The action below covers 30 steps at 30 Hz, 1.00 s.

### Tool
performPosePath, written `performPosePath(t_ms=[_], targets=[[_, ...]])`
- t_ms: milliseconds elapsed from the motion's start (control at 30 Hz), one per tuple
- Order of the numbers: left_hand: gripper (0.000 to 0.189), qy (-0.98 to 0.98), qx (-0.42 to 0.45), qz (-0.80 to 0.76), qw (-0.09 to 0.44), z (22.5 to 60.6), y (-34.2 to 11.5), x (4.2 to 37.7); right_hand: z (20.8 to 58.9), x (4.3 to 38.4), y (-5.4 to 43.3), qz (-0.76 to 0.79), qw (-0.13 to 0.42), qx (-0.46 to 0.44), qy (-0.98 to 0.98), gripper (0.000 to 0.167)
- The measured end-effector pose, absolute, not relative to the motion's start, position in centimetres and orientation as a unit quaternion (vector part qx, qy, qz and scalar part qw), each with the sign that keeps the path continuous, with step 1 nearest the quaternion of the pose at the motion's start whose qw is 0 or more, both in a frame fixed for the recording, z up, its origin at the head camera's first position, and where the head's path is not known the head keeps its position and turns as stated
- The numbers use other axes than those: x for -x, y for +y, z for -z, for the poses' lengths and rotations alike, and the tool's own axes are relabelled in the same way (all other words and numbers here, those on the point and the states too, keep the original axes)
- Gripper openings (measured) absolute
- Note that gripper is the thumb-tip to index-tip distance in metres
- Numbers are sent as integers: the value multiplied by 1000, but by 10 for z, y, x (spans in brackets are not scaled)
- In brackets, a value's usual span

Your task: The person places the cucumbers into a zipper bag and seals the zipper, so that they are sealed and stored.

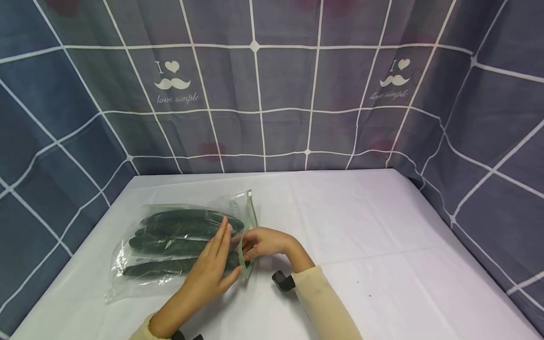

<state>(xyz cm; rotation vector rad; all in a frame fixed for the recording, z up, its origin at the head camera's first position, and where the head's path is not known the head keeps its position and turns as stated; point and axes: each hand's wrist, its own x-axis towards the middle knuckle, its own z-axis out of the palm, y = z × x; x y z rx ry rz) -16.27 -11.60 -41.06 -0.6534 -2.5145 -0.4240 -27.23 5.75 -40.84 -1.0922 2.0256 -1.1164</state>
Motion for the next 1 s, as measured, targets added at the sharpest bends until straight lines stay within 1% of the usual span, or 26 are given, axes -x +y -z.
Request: performPosePath(t_ms=[100,233,367,500,600,667,733,833,1000], targets=[[93,-930,239,151,234,414,-115,161,403,271,64,429,287,401,757,41],[85,-940,243,133,200,421,-115,160,398,272,71,432,283,393,761,38],[79,-948,252,120,151,430,-114,157,397,273,81,427,270,377,777,43],[77,-954,259,115,100,438,-114,152,396,273,89,409,253,361,799,47],[75,-956,254,116,87,442,-112,150,393,274,93,407,243,356,806,48],[75,-957,249,116,89,444,-110,151,392,274,95,413,237,353,806,47],[75,-960,243,108,86,445,-107,152,393,275,96,414,223,348,811,46],[76,-962,246,95,66,444,-102,152,396,276,98,417,194,330,824,43],[78,-956,278,94,10,436,-96,150,399,283,99,445,128,251,850,41]])
